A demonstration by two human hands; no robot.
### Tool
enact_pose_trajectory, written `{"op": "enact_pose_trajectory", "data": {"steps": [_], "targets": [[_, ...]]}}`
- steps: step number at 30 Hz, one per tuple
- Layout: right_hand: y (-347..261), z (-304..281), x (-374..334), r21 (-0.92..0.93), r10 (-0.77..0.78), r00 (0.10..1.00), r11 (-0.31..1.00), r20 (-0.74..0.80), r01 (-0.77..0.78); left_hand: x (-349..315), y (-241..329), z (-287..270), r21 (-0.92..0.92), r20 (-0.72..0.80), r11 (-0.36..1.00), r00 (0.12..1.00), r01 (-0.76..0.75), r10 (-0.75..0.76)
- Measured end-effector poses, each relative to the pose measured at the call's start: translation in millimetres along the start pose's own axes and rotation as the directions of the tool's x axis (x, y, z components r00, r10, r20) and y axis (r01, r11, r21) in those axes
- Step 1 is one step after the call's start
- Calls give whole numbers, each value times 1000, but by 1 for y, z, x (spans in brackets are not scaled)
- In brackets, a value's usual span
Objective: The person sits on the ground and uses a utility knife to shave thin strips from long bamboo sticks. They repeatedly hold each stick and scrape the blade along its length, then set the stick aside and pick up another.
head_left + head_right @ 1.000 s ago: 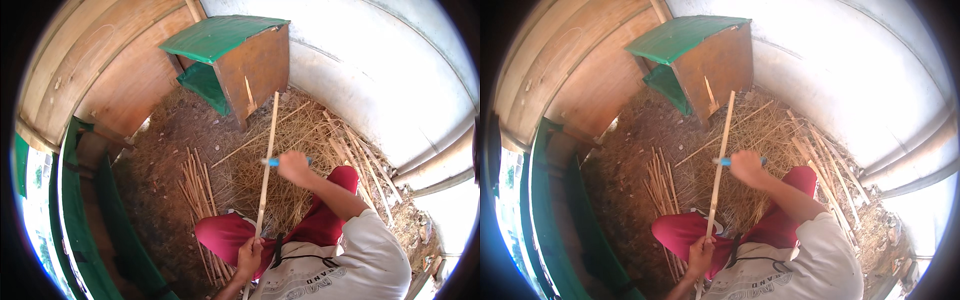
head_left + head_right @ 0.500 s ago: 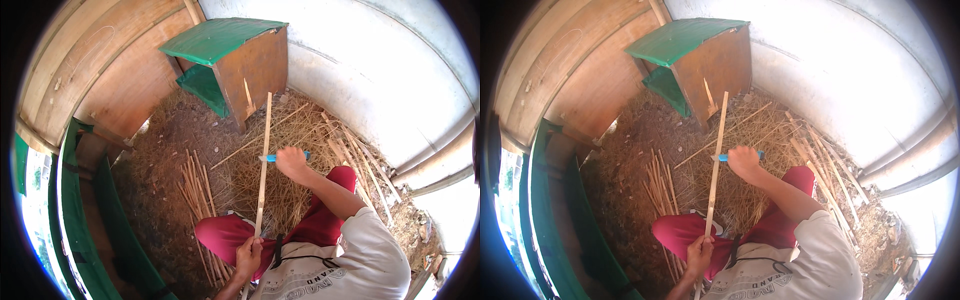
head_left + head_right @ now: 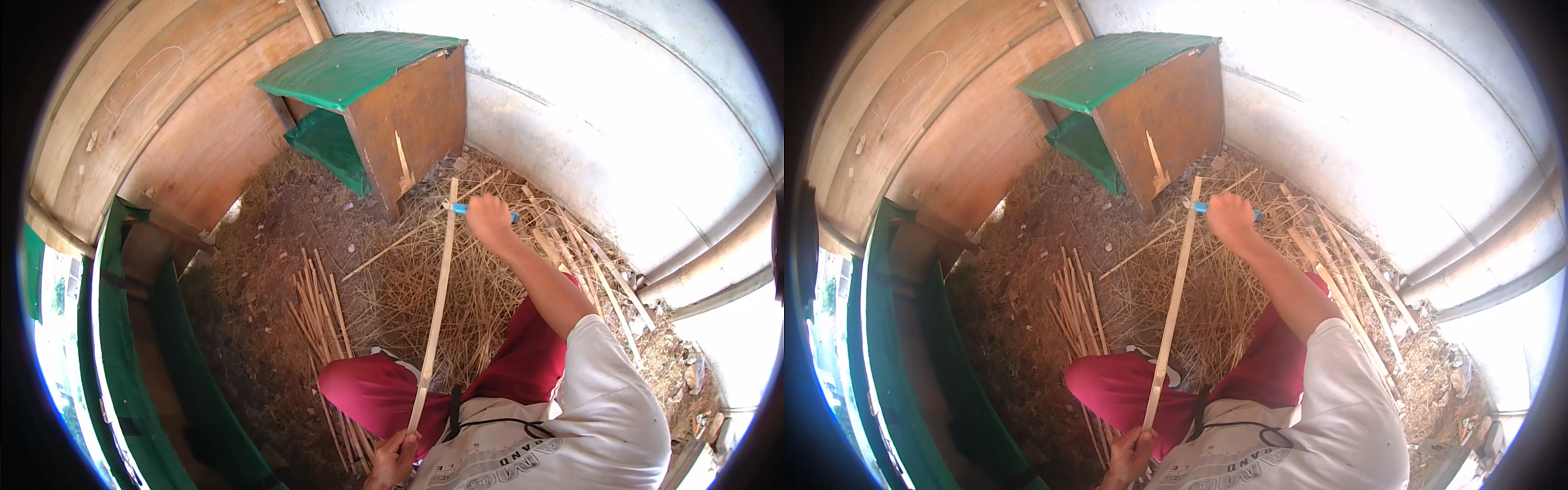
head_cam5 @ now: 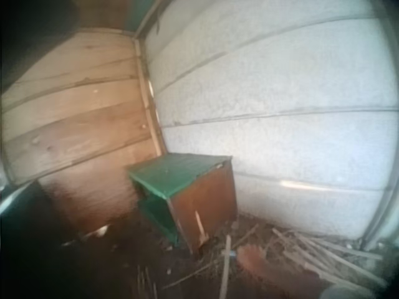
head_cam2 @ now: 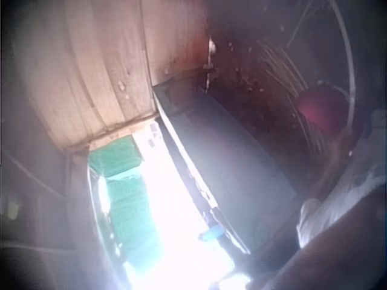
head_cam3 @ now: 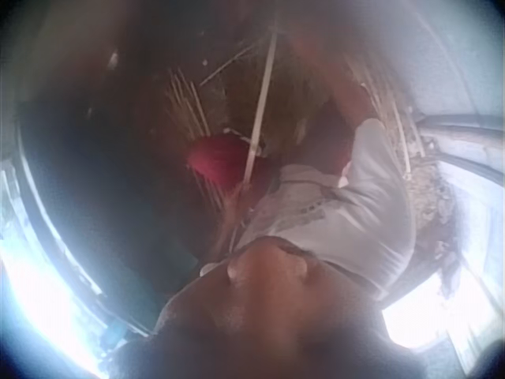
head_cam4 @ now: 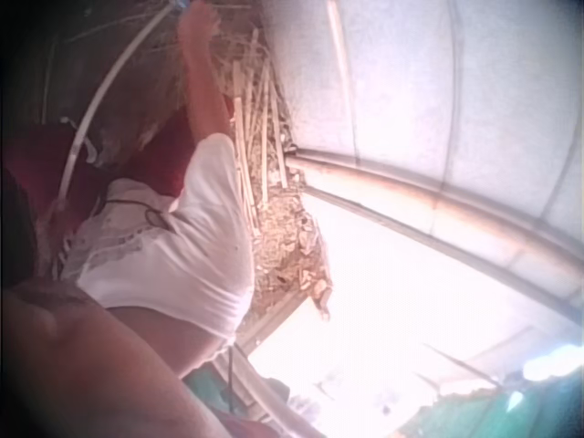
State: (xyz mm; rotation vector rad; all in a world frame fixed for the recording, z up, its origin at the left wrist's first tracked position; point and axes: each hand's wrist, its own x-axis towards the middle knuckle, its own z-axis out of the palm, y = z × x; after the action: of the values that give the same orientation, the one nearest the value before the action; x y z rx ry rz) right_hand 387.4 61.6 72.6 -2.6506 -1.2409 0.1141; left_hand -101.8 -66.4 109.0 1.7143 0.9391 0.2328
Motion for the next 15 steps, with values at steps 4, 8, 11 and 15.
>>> {"op": "enact_pose_trajectory", "data": {"steps": [4, 8, 11, 15], "targets": [[15, 2, 24, 6, 59, 996, 998, -65, -59, -26, -44, -1, -20, 24, 996, 996, 91, -90], [48, 17, 48, 42, 117, 988, 993, -96, -114, -77, -151, -11, -32, 61, 972, 971, 232, -230], [61, 21, 42, 89, 218, 975, 973, -29, -215, -75, -120, -21, 256, 118, 931, 948, 259, -297], [66, 36, 32, 17, 189, 951, 980, 243, -199, -16, -20, -39, 64, -194, 962, 949, 264, -247]]}}
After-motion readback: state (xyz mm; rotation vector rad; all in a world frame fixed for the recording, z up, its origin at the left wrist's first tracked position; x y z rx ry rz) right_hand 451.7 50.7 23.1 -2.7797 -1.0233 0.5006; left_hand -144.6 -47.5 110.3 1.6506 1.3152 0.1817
